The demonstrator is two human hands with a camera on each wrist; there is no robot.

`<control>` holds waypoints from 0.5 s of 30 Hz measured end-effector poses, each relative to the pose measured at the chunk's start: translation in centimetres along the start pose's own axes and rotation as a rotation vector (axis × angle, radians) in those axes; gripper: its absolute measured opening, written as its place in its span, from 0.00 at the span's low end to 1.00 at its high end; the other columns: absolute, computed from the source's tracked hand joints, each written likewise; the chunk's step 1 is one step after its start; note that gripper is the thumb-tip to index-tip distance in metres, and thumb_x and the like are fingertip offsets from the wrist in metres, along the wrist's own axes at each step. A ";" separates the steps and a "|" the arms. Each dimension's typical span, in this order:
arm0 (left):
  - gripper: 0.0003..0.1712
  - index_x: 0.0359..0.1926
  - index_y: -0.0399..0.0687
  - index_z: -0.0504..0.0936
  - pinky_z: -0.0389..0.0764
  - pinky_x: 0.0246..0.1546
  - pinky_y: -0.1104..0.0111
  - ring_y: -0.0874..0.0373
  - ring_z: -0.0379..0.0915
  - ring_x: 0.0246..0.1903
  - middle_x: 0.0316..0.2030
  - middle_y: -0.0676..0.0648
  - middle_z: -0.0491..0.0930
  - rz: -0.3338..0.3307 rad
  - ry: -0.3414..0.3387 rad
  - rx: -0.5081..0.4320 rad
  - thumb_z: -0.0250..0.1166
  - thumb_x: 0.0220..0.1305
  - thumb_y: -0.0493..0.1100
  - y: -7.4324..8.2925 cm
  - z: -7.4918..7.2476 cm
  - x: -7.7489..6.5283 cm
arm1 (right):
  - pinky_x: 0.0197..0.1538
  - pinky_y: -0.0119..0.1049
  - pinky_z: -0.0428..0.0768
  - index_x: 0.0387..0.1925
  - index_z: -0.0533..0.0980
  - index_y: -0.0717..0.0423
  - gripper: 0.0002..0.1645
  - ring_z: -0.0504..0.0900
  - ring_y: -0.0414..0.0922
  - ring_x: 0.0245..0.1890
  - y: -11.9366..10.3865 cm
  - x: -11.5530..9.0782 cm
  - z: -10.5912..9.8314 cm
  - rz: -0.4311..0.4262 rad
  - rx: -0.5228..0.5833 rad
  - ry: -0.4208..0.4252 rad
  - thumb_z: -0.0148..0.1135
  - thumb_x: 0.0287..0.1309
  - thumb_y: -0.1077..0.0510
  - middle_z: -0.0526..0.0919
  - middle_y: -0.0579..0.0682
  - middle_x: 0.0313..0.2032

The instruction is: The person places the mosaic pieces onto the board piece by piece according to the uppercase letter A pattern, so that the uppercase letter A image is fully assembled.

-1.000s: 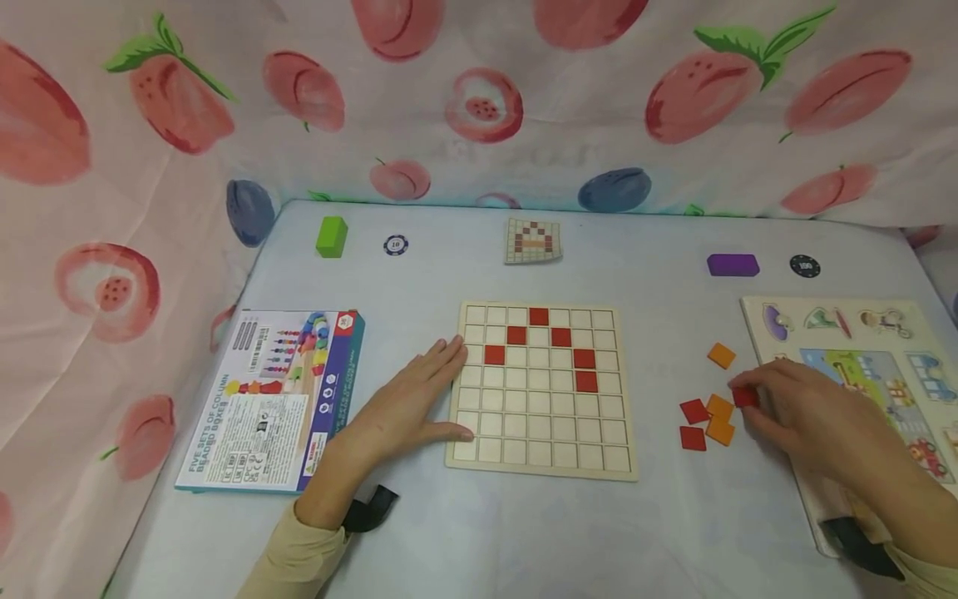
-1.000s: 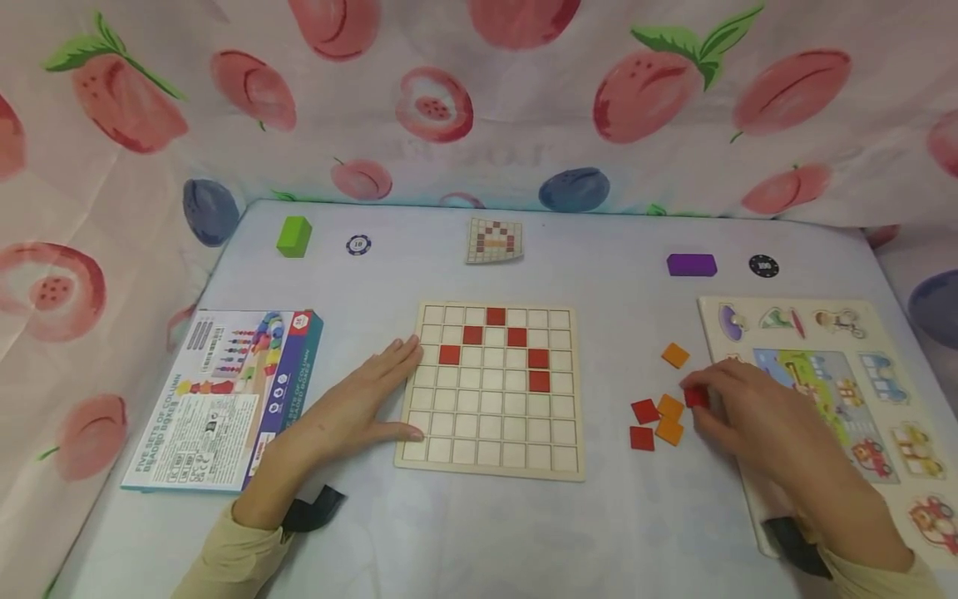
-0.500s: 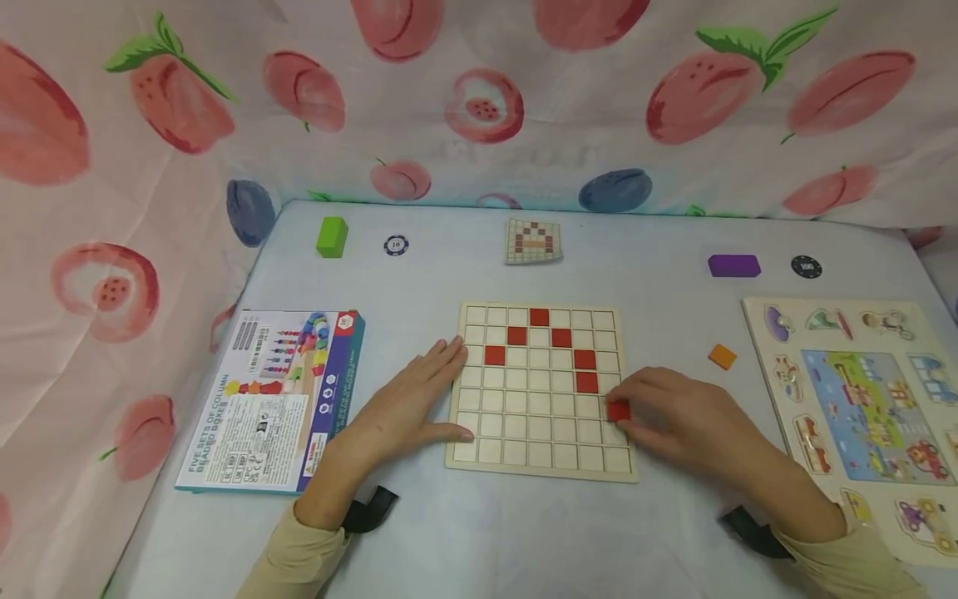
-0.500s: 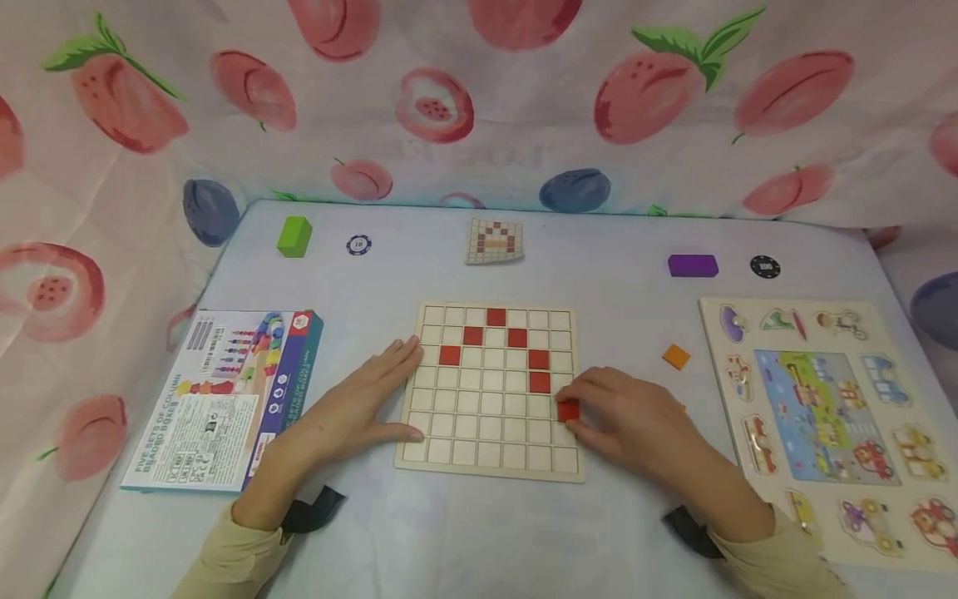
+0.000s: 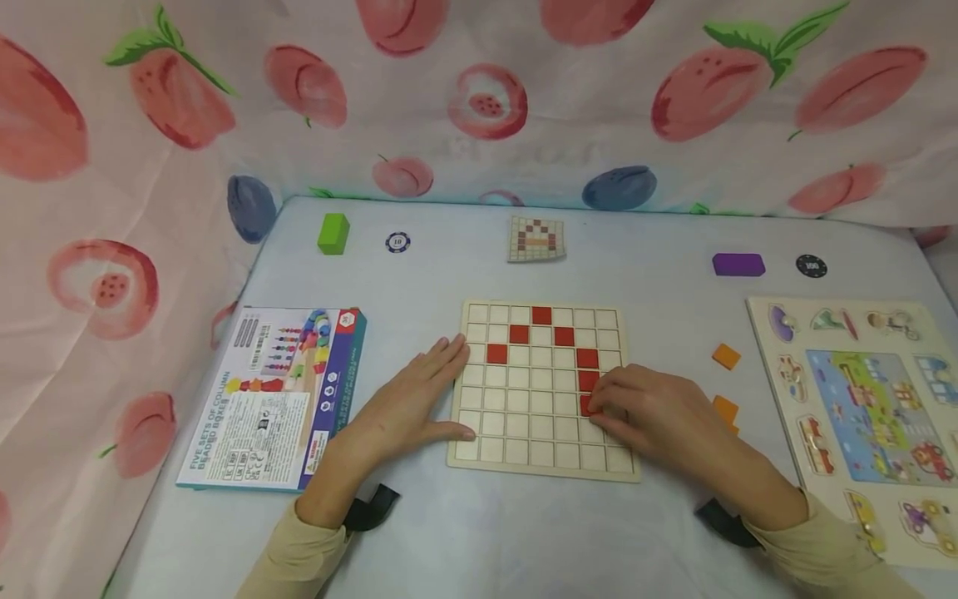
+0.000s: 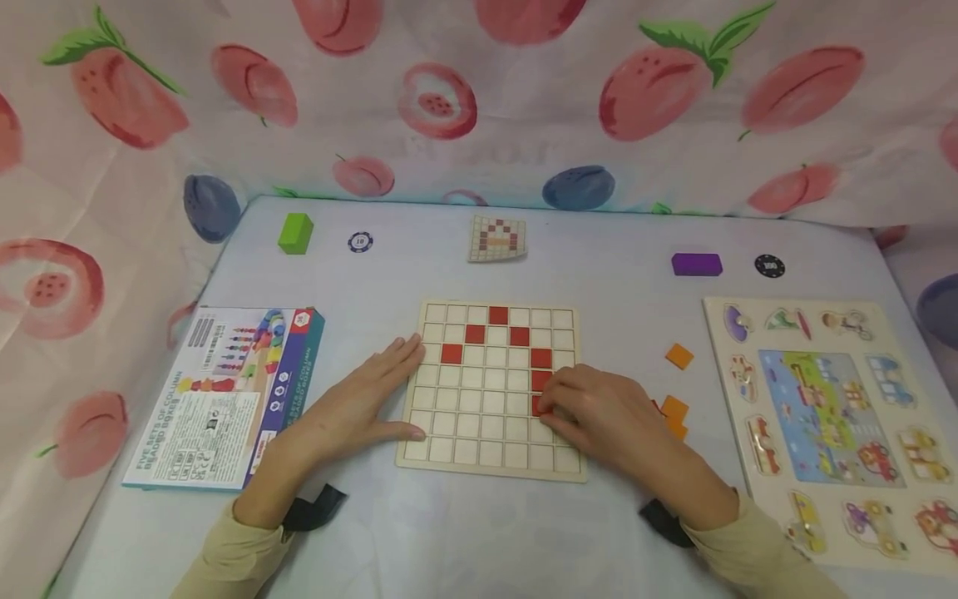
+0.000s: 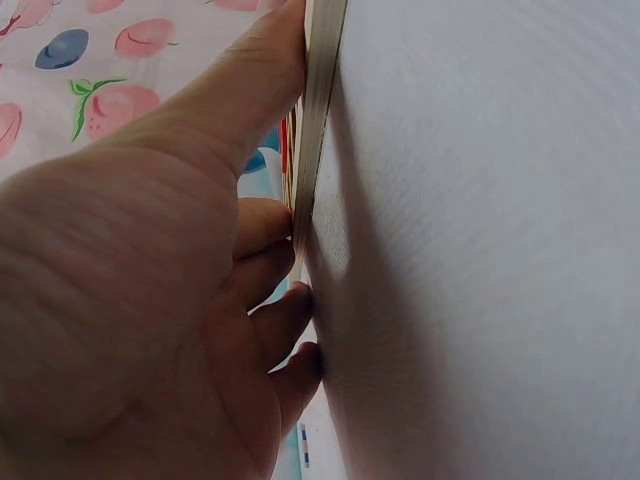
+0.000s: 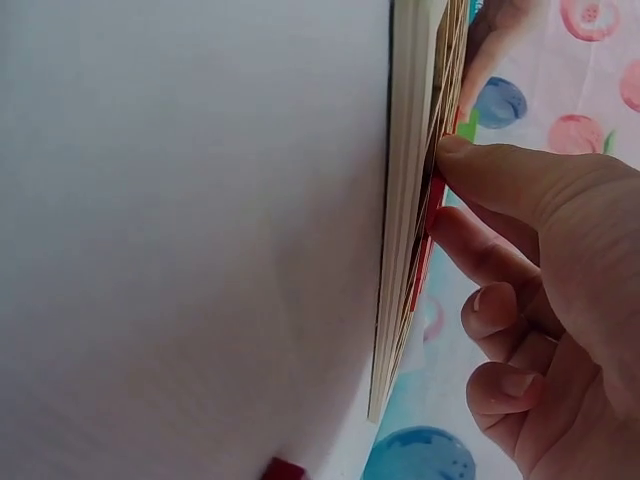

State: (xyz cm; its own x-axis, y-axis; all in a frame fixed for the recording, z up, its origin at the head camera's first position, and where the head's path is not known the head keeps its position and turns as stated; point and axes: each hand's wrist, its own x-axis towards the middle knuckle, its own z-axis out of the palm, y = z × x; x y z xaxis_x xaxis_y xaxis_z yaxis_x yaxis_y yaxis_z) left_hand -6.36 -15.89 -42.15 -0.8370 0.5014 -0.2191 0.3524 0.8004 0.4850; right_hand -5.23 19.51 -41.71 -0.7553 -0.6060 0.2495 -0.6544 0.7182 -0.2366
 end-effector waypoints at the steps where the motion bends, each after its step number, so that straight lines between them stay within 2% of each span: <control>1: 0.65 0.86 0.47 0.53 0.54 0.87 0.49 0.48 0.41 0.87 0.87 0.49 0.45 0.000 -0.001 -0.002 0.78 0.59 0.64 0.0 0.0 0.0 | 0.33 0.32 0.87 0.32 0.88 0.39 0.11 0.86 0.36 0.38 0.0 0.0 0.0 0.005 -0.004 -0.002 0.86 0.48 0.53 0.88 0.36 0.39; 8: 0.65 0.86 0.47 0.53 0.54 0.87 0.49 0.48 0.41 0.87 0.87 0.49 0.45 0.003 0.000 -0.004 0.77 0.59 0.65 -0.1 0.2 0.0 | 0.32 0.30 0.85 0.34 0.89 0.36 0.11 0.87 0.36 0.40 0.4 -0.6 -0.6 0.049 -0.001 -0.009 0.85 0.49 0.51 0.88 0.36 0.41; 11: 0.65 0.86 0.47 0.53 0.54 0.87 0.49 0.48 0.41 0.87 0.87 0.49 0.45 0.006 -0.001 -0.004 0.77 0.59 0.65 0.0 0.2 0.0 | 0.32 0.30 0.83 0.36 0.88 0.33 0.13 0.86 0.35 0.40 1.3 -1.6 -1.6 0.124 -0.009 -0.004 0.85 0.49 0.49 0.87 0.35 0.44; 15: 0.65 0.86 0.47 0.52 0.54 0.87 0.49 0.47 0.41 0.87 0.87 0.49 0.45 0.004 -0.001 0.006 0.77 0.60 0.65 0.0 0.0 0.0 | 0.32 0.30 0.81 0.42 0.87 0.34 0.17 0.82 0.36 0.38 2.7 -3.4 -2.9 0.247 -0.033 -0.045 0.85 0.50 0.48 0.87 0.38 0.47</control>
State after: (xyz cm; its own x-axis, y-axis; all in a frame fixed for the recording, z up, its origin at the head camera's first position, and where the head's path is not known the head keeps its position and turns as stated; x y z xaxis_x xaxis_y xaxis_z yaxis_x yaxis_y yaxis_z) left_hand -6.34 -15.91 -42.13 -0.8352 0.5050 -0.2177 0.3584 0.8001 0.4810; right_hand -4.28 24.51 -40.44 -0.8935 -0.4247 0.1457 -0.4487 0.8568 -0.2542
